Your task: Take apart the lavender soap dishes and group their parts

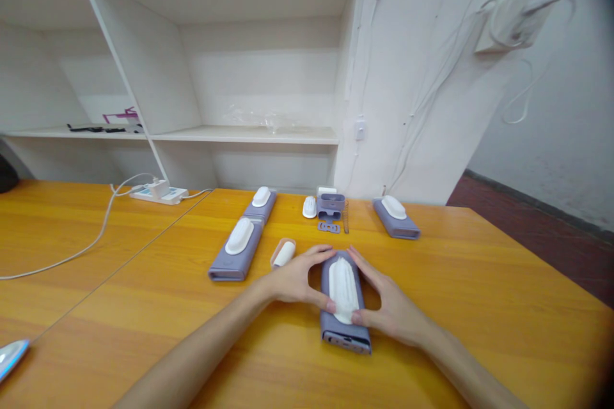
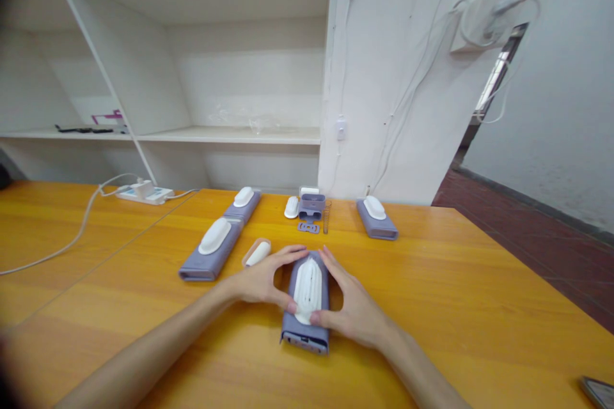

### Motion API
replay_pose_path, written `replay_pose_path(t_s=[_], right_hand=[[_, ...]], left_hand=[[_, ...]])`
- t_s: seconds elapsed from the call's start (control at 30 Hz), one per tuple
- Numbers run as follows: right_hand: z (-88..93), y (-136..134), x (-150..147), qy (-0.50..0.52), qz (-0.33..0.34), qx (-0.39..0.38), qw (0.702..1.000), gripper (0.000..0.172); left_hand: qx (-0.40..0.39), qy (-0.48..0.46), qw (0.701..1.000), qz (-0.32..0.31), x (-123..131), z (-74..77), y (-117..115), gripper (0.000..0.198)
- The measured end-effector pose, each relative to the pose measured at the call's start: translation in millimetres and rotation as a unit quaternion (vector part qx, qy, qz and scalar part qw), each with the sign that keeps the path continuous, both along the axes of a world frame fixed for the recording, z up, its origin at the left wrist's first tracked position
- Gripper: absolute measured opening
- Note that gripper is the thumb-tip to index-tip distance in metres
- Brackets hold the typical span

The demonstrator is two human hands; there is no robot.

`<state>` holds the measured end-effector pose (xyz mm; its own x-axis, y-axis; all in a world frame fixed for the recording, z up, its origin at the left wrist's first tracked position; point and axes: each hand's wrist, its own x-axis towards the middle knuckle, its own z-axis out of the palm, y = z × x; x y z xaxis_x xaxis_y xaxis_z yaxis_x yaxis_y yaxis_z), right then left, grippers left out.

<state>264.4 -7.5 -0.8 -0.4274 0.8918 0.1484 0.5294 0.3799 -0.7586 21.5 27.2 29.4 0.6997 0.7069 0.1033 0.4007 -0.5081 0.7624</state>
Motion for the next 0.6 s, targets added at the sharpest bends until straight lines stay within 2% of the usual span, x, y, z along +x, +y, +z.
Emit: replay_pose_path(t_s=[0.17, 0.3, 0.43, 0.6], right_hand=[[-3.1, -2, 1, 0.025, -0.009, -0.002, 1.0, 0.102], [0.9, -3, 4, -0.003, 0.007, -0.003, 1.0, 0.093], [3.5, 0, 4, -0.027, 0.019, -0.02, 0.999, 0.108], [2.4, 4, 1, -0.033, 0.026, -0.034, 0.999, 0.115]], left_hand=[[0.017, -0.028, 0.999, 0.021, 0, -0.2, 0, 0.098], [0.02, 0.009, 0.999, 0.03, 1, -3.5, -5, 0.106], [0.028, 0.053, 0.998, 0.02, 5, -3.9, -9, 0.127], [0.042, 0.077, 0.996, 0.011, 9, 1.0, -7, 0.126]])
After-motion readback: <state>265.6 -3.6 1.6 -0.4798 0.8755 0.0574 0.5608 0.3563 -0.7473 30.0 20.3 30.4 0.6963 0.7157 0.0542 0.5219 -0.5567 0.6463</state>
